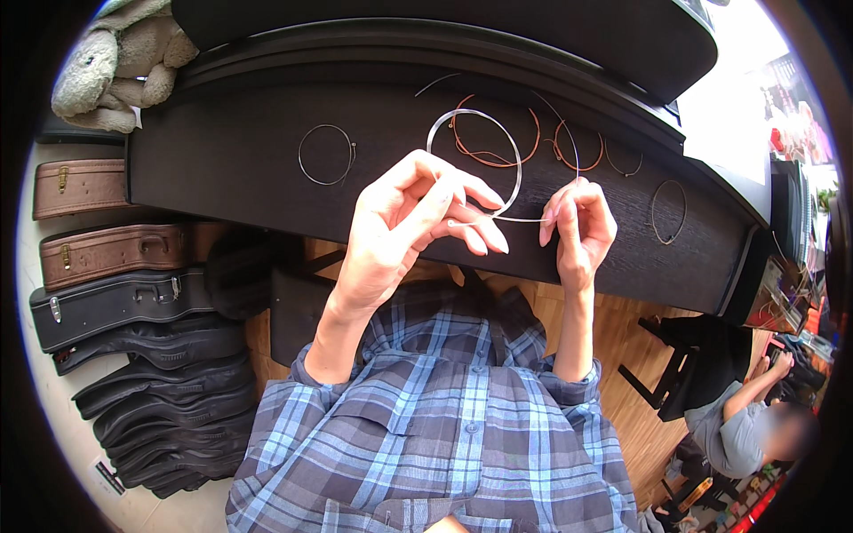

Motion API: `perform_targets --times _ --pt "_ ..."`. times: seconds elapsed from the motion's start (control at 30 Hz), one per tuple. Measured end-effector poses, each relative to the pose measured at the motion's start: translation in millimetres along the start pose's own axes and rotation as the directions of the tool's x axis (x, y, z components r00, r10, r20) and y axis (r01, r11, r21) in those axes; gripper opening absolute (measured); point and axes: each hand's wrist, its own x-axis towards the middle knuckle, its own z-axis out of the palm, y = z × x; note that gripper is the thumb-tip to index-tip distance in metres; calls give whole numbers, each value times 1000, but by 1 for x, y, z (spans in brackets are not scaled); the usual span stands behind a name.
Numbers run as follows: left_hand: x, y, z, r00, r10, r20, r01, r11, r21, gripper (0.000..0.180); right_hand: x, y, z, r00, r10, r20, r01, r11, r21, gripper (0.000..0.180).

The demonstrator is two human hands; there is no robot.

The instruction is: The person bends and shapes thin metal wire into circular loops by hand on a dark work surface. They repeatedly adjust the loops and place them on the surface alongside other finished loops.

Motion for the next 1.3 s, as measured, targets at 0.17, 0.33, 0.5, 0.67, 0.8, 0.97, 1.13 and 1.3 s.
perform_targets --times 0.17,0.33,0.5,0.67,0.8,0.97,1.13,1.3 --pt "4 -6 -4 965 216 151 -211 976 -54 16 0 0 1 1000 22 -9 -22 1000 12 9" --pt "-2 -7 0 990 139 34 -141 989 46 23 1 0 1 1000 14 -15 -14 1000 11 9" --pt "-2 -6 2 988 144 -58 -133 978 162 16 0 0 0 1000 -3 -13 3 1000 12 8" --pt "-1 -10 0 972 174 -160 -132 961 241 14 0 2 0 999 -38 3 38 999 14 8" --pt "3 -16 -4 954 238 -182 -162 921 355 18 -1 2 0 999 -34 -1 34 999 8 8" --pt "1 -20 -6 967 171 -191 -126 966 227 22 -1 2 0 998 -60 18 60 998 -11 7" --pt "1 -22 -7 978 178 -111 -158 972 174 23 0 1 1 999 -41 10 42 998 -38 7" --pt "0 -24 -6 991 110 -70 -113 993 -27 21 0 -2 2 1000 -7 0 7 998 -59 7"
